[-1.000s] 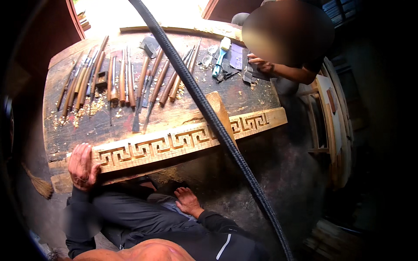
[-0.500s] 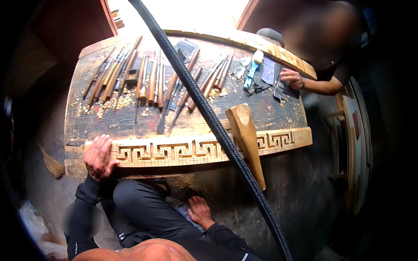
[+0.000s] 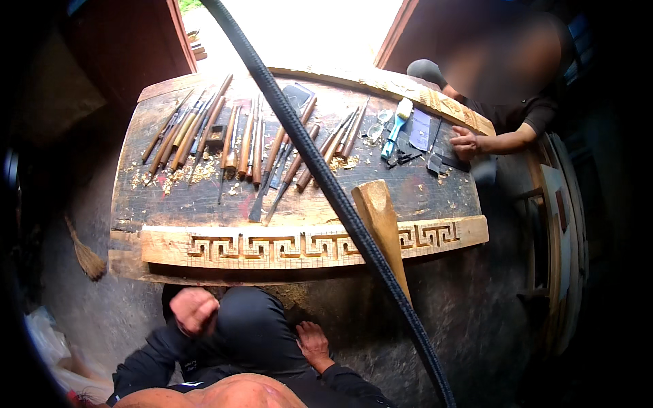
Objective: The person carves a geometric pattern into a piece of wood using a chisel and a wooden mallet. The person holds the chisel against the wood and strikes it with the mallet, repeating this action along the pattern.
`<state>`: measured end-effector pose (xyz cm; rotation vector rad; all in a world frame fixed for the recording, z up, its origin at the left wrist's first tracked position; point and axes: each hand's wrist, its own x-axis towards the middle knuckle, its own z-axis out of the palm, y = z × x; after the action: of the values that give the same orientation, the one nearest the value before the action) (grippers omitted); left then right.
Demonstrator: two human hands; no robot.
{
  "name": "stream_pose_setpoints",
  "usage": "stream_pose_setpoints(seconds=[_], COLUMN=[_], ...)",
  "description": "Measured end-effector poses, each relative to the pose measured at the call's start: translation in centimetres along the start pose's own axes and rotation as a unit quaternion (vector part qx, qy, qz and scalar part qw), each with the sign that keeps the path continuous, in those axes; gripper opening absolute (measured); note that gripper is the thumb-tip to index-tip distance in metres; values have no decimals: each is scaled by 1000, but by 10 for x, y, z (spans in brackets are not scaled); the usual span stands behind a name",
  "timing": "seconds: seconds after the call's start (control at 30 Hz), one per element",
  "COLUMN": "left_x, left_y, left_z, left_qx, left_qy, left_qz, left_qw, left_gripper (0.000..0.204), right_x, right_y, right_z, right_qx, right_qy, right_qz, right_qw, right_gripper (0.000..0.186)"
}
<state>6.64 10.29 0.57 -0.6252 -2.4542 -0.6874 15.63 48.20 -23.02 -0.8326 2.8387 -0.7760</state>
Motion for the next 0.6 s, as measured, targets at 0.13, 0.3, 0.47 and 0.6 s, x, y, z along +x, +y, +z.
stream_pose_setpoints(seconds=[0.13,0.3,0.47,0.6], left_x=[-63,-144,-209,-307], left_y=[37,36,34,19], left_z=[34,79,163,242], left_qx=[7,-61,-38,20], left_qy=[-140,-456,-552,-603], left_qz=[-203,-217,-212,-194], left_qw=[969,861,806,774], left_gripper=[19,17,19,24], right_x=[-1,-33,-37,-23], right_y=[-1,26,37,28], right_z=[0,49,58,30], right_qx=[30,44,43,37], right_qy=[50,87,73,66], right_qz=[28,63,99,81], right_qw=[998,993,991,994], right_gripper=[47,44,46,45])
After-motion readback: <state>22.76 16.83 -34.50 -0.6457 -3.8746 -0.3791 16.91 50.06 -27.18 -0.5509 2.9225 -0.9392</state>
